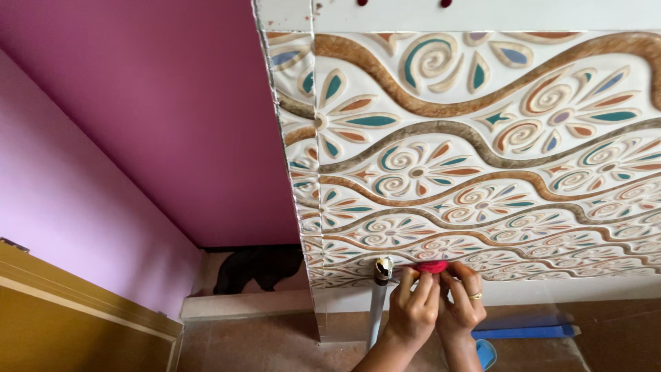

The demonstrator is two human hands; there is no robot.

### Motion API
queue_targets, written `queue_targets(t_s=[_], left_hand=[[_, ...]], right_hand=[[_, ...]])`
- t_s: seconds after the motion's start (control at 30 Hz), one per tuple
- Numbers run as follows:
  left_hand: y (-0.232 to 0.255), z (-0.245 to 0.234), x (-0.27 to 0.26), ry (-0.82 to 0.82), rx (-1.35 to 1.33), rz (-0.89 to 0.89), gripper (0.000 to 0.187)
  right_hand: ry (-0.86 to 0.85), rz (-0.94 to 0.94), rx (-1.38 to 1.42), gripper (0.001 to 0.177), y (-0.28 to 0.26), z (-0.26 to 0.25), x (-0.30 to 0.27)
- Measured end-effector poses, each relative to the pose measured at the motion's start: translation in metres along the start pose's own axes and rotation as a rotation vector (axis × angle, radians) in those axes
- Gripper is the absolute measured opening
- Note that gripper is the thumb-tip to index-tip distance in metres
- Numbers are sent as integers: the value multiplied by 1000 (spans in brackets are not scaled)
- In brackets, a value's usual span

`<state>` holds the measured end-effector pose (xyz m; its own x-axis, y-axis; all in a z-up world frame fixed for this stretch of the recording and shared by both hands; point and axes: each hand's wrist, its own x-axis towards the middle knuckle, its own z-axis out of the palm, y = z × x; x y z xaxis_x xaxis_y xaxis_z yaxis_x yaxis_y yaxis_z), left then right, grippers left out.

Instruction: The person is cleaning the tiles of a wall by wiping them with a red cloth.

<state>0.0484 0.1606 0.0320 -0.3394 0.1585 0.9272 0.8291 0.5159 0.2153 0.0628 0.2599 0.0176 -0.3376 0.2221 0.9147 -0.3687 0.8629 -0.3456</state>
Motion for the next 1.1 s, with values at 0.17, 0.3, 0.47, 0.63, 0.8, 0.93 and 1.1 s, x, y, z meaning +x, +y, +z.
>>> queue_targets(t_s=[0.17, 0.3, 0.47, 0.63, 0.8, 0.93, 1.1], left_hand=[[-6, 21, -46, -167, 1, -98, 12], [-12, 40, -82, -246, 19, -151, 11], [-17, 56, -121, -337, -45, -253, 13], [-5, 51, -89, -233, -148, -254, 22], [32, 3, 32, 45, -167, 142, 34], [58, -41, 135, 149, -82, 333, 28], [66, -42, 228, 235, 118, 309, 27]], right_hand=[[-56, 27, -7, 21, 26, 5, -46], [-145, 43, -3, 24, 52, 8, -84], [-201, 238, 12, 19, 74, 17, -131], [-63, 245, 46, 20, 54, 6, -90], [82, -5, 71, 29, 2, -55, 51], [216, -197, -68, 35, -38, -90, 155], [287, -375, -203, 29, -46, -82, 240]])
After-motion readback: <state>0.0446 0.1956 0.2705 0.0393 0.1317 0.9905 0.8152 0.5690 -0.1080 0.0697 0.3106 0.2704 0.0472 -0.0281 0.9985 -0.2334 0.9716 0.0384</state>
